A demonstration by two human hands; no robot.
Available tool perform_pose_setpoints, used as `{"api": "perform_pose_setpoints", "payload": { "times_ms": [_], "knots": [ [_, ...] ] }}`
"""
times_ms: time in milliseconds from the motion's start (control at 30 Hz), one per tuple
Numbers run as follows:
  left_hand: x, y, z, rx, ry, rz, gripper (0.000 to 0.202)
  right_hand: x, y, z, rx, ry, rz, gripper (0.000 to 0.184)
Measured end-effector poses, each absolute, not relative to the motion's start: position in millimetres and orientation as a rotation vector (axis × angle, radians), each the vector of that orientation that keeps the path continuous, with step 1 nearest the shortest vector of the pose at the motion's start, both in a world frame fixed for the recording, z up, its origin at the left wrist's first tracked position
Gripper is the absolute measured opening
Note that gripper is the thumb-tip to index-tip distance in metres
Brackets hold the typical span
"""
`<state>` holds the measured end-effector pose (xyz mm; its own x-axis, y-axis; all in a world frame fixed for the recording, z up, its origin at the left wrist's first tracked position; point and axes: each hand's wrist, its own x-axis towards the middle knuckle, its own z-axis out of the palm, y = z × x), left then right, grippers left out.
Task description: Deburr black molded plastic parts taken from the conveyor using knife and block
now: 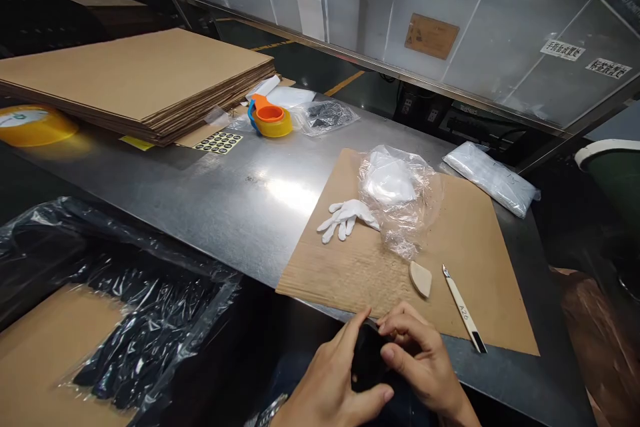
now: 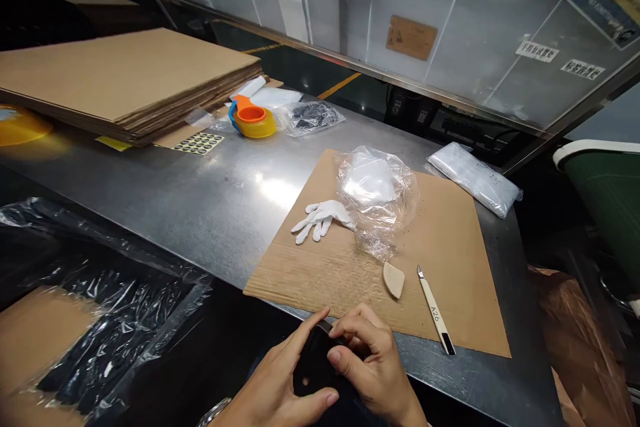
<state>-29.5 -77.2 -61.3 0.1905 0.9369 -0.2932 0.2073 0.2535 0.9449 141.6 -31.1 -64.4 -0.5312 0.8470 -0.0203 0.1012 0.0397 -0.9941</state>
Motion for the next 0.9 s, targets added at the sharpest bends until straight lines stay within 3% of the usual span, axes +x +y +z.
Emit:
{"api": "perform_pose_setpoints", "payload": {
  "times_ms": [600, 900],
  "knots": [
    [-32.8, -77.3, -72.9, 1.294, 1.216, 0.721, 0.081, 144.5, -31.7, -72.6, -0.995, -1.634, 1.528, 0.011],
    [-31.1, -70.7, -63.7, 0.96, 1.149, 0.791, 0.075, 143.5, -29.5, -78.2, -1.002, -1.462, 1.572, 0.013]
  ]
}}
